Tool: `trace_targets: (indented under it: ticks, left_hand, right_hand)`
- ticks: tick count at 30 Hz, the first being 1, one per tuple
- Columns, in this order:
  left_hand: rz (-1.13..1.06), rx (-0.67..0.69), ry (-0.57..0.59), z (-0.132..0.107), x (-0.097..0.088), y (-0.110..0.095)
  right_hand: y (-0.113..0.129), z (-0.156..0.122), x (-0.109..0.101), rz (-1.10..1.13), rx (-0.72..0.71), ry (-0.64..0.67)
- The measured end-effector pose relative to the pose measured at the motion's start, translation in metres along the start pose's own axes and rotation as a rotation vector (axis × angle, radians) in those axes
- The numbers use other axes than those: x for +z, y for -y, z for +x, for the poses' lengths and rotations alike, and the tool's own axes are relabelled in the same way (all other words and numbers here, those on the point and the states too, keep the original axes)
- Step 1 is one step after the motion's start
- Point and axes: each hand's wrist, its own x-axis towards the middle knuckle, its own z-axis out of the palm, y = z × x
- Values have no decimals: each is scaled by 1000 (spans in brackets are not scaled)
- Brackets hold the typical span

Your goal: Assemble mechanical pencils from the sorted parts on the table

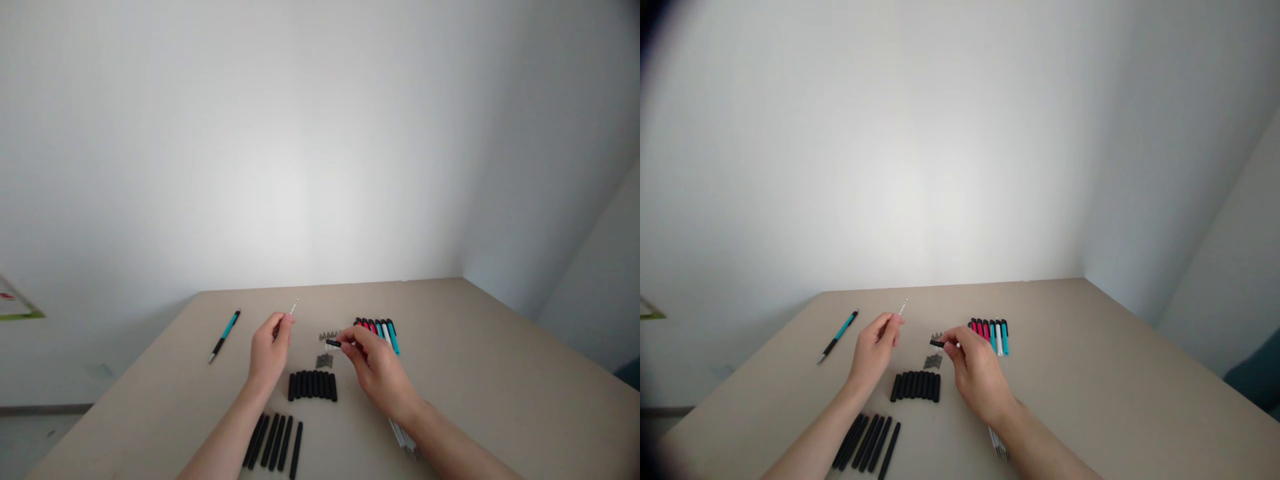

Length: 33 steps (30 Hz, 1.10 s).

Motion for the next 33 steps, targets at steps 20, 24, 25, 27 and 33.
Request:
trace_targets:
  ticks: [20, 24, 25, 27, 33]
  left_hand:
    - [222, 229, 334, -17, -2, -14]
    - [280, 274, 361, -16, -3, -16]
    - [292, 282, 368, -17, -3, -18]
    - [309, 294, 384, -17, -4, -20]
    - [334, 317, 411, -19, -5, -25]
  right_hand:
    - [-9, 3, 1, -11, -80, -247]
    - [-8, 3, 1, -7, -101, -254]
    - [-7, 3, 1, -5, -102, -253]
    - [-6, 3, 1, 4, -108, -247]
    - [-3, 3, 0, 36, -150, -215]
